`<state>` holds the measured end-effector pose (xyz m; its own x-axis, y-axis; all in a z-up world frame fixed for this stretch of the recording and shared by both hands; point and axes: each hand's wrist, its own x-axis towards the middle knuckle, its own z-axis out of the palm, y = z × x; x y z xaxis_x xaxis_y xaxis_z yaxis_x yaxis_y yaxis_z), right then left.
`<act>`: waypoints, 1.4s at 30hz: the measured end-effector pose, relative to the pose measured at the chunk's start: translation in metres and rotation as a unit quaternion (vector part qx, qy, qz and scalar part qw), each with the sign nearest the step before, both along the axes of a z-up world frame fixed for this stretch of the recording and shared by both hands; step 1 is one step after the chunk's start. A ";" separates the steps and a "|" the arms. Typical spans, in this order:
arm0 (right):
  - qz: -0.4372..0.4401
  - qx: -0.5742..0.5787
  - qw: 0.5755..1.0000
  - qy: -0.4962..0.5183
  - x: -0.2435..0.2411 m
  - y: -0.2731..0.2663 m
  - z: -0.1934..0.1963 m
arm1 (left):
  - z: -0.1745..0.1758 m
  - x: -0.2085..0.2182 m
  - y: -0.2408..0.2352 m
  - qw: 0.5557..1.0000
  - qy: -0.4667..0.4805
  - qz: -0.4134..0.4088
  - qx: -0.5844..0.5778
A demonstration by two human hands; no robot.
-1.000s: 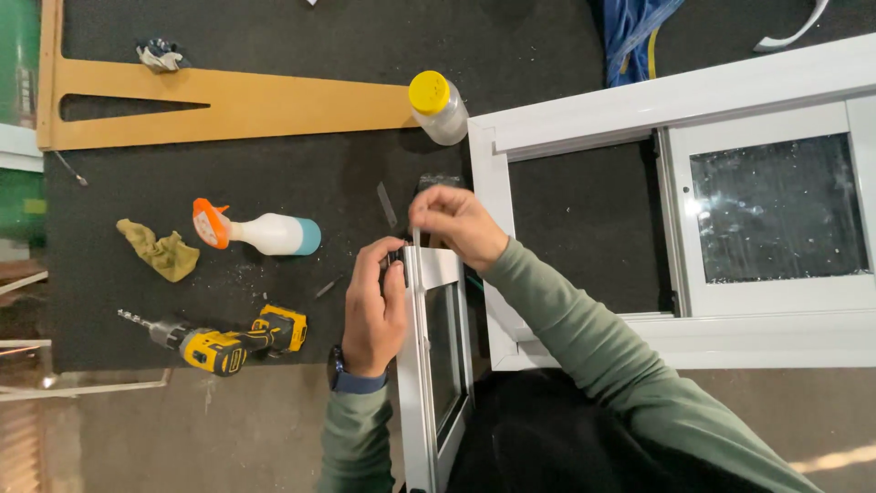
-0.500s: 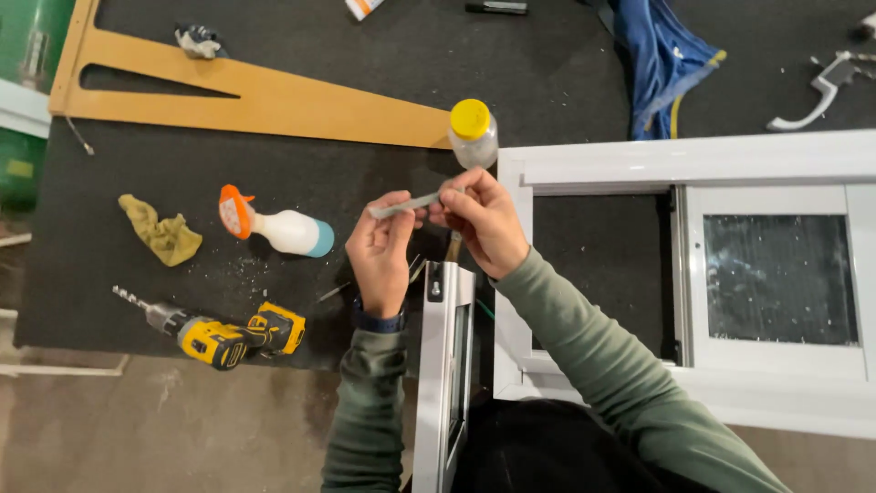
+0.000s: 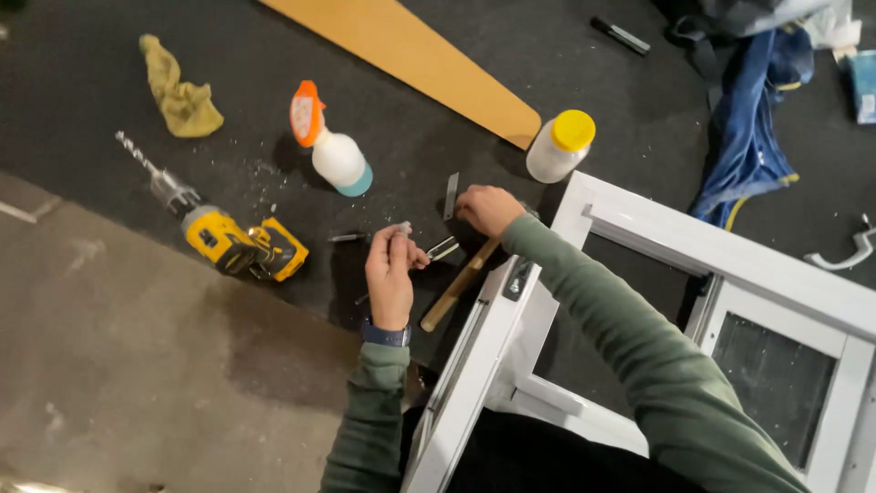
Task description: The person uses a cordless drill to drill into a white sliding window frame, then fits a handle and lock hardware onto the sash, slides the sash back and forth, and taps components with a hammer while working on a black workbench.
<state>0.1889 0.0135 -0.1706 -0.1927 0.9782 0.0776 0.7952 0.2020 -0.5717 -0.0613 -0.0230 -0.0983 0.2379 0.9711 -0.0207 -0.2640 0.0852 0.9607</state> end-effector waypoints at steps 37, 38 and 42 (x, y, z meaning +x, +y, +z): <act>-0.050 0.016 0.999 0.004 -0.025 0.019 -0.020 | -0.136 0.024 0.093 0.789 0.550 0.094 0.258; -0.050 0.013 0.999 0.004 -0.026 0.017 -0.020 | -0.135 0.025 0.091 0.790 0.550 0.092 0.255; -0.004 0.022 0.999 -0.036 -0.029 0.016 -0.019 | -0.139 0.023 0.090 0.813 0.514 0.111 0.250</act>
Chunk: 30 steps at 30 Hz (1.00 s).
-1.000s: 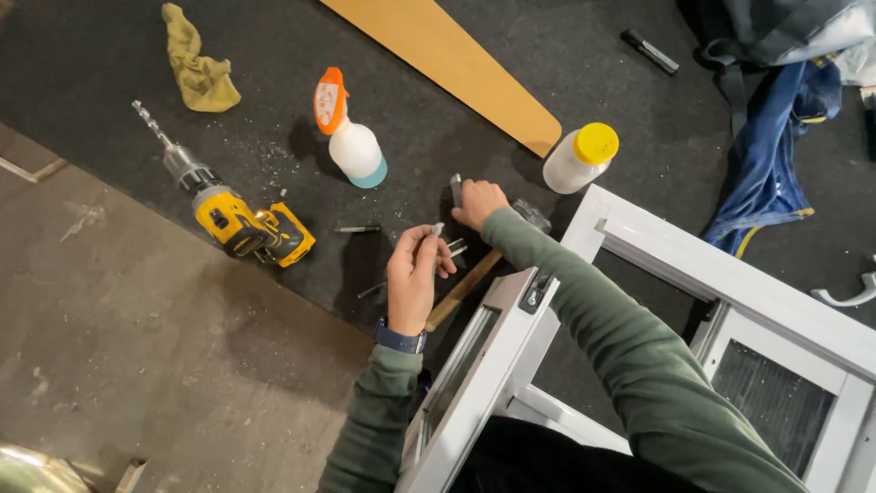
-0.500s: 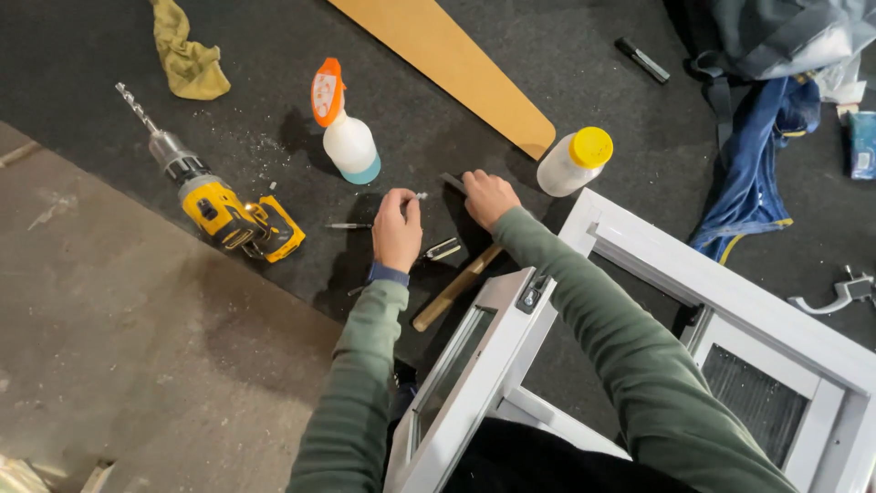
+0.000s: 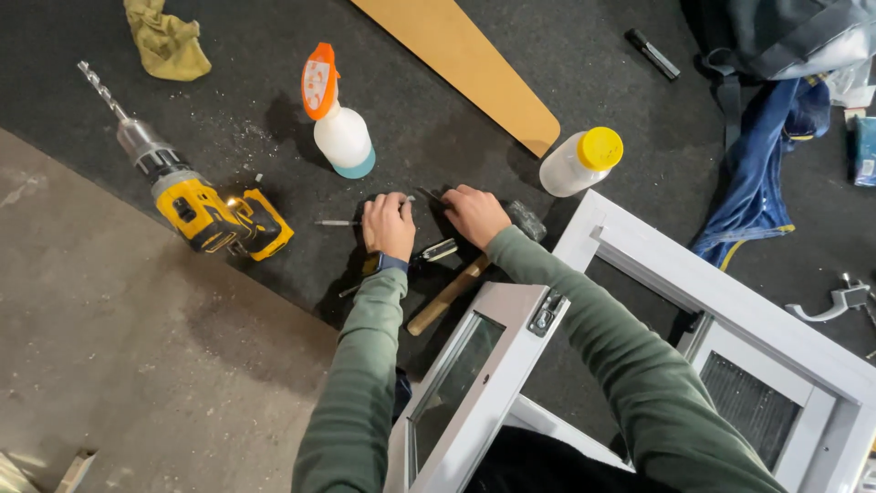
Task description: The person uses a cordless drill to drill into a white sliding window frame, then fits a handle and lock hardware onto the sash, slides the sash back and forth, and taps components with a hammer while working on a black workbench.
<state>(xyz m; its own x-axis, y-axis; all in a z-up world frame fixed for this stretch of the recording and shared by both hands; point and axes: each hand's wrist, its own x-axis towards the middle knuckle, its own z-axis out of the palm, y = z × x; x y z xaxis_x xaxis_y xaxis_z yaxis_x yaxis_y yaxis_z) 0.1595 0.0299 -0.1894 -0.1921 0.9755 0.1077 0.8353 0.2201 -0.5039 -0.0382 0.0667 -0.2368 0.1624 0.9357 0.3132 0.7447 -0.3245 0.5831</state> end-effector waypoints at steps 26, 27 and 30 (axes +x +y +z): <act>0.026 0.038 0.999 -0.005 -0.028 -0.013 0.010 | 0.015 0.004 -0.003 0.999 -0.024 0.036 0.006; 0.028 0.042 0.999 -0.004 -0.029 -0.012 0.009 | 0.015 0.005 -0.003 0.999 -0.021 0.037 0.004; 0.035 0.045 0.998 -0.003 -0.031 -0.004 0.005 | 0.011 0.006 -0.002 0.999 -0.012 0.045 0.002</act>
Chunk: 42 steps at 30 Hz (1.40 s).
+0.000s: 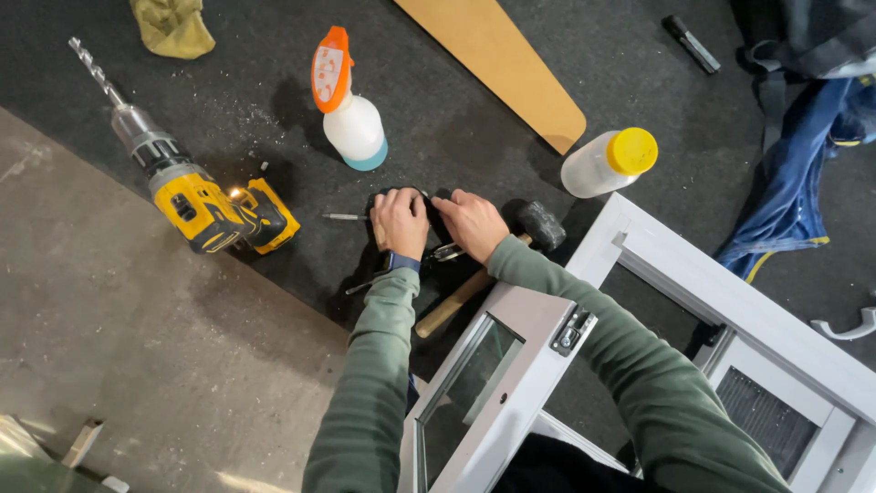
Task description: The person uses a cordless drill to drill into a white sliding window frame, then fits a handle and lock hardware onto the sash, slides the sash back and forth, and taps components with a hammer while working on a black workbench.
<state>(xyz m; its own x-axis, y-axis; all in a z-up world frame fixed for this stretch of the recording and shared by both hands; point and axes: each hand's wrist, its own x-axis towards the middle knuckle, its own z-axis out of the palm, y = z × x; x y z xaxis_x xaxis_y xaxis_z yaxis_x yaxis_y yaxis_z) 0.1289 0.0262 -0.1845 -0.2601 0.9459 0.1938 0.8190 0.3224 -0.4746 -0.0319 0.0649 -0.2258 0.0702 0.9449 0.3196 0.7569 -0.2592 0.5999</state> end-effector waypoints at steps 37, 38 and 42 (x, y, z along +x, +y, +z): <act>0.009 -0.129 0.905 0.406 0.038 -0.008 0.112 | 0.133 0.001 -0.013 0.760 -0.587 -0.139 -0.241; -0.006 -0.121 0.905 0.408 0.036 -0.013 0.125 | 0.142 0.006 -0.020 0.757 -0.584 -0.153 -0.250; -0.008 -0.135 0.872 0.470 0.052 -0.039 0.165 | 0.190 0.029 -0.045 0.795 -0.541 -0.194 -0.196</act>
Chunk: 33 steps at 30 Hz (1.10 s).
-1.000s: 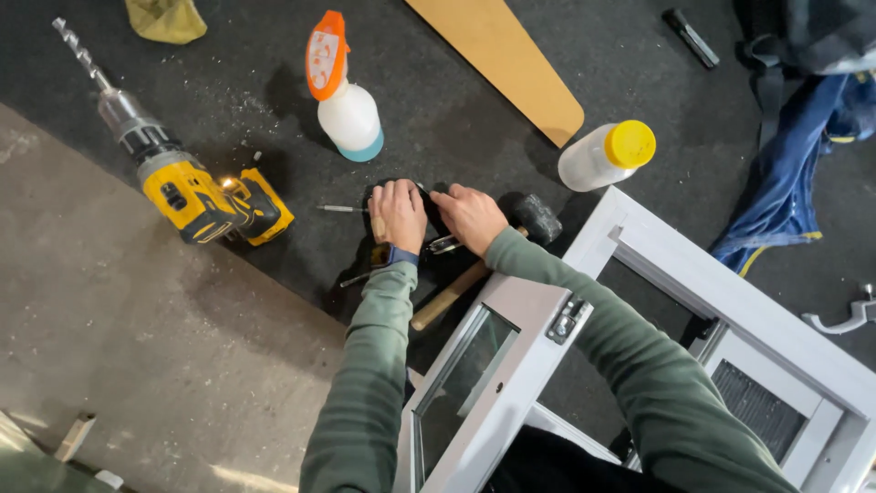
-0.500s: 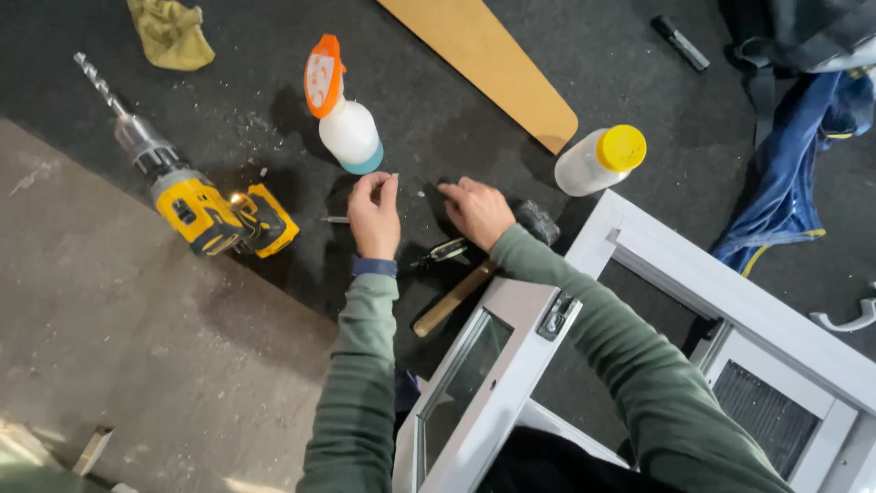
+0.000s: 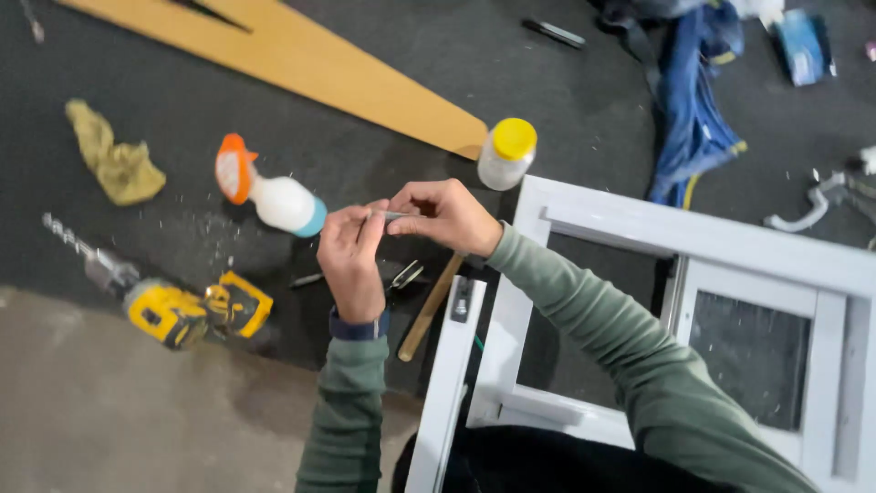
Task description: The person uses a cordless drill to drill into a white sliding window frame, then fits a handle and lock hardware onto the sash, slides the sash back and forth, and taps components with a hammer while working on a black workbench.
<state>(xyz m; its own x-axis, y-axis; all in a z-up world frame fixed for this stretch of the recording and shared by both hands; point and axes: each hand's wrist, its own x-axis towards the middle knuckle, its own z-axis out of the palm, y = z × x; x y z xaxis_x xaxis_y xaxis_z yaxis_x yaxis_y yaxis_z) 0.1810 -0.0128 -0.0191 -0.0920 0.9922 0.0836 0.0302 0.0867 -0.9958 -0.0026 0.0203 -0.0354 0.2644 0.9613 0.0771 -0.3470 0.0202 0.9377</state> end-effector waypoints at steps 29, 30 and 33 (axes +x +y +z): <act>0.073 0.232 0.955 -0.170 0.075 -0.089 0.038 | 0.134 0.012 -0.105 0.786 0.507 -0.205 0.288; 0.078 0.228 0.955 -0.171 0.075 -0.089 0.037 | 0.134 0.012 -0.105 0.786 0.501 -0.208 0.297; 0.086 0.223 0.956 -0.168 0.077 -0.089 0.037 | 0.132 0.012 -0.103 0.782 0.496 -0.209 0.315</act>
<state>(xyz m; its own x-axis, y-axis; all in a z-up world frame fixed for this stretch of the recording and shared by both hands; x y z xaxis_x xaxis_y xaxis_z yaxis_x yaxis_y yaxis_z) 0.2584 -0.1018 0.0179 -0.3468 0.8324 0.4323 0.2891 0.5334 -0.7949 0.0093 -0.0831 0.0962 0.7754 0.6288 0.0578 0.4710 -0.6370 0.6102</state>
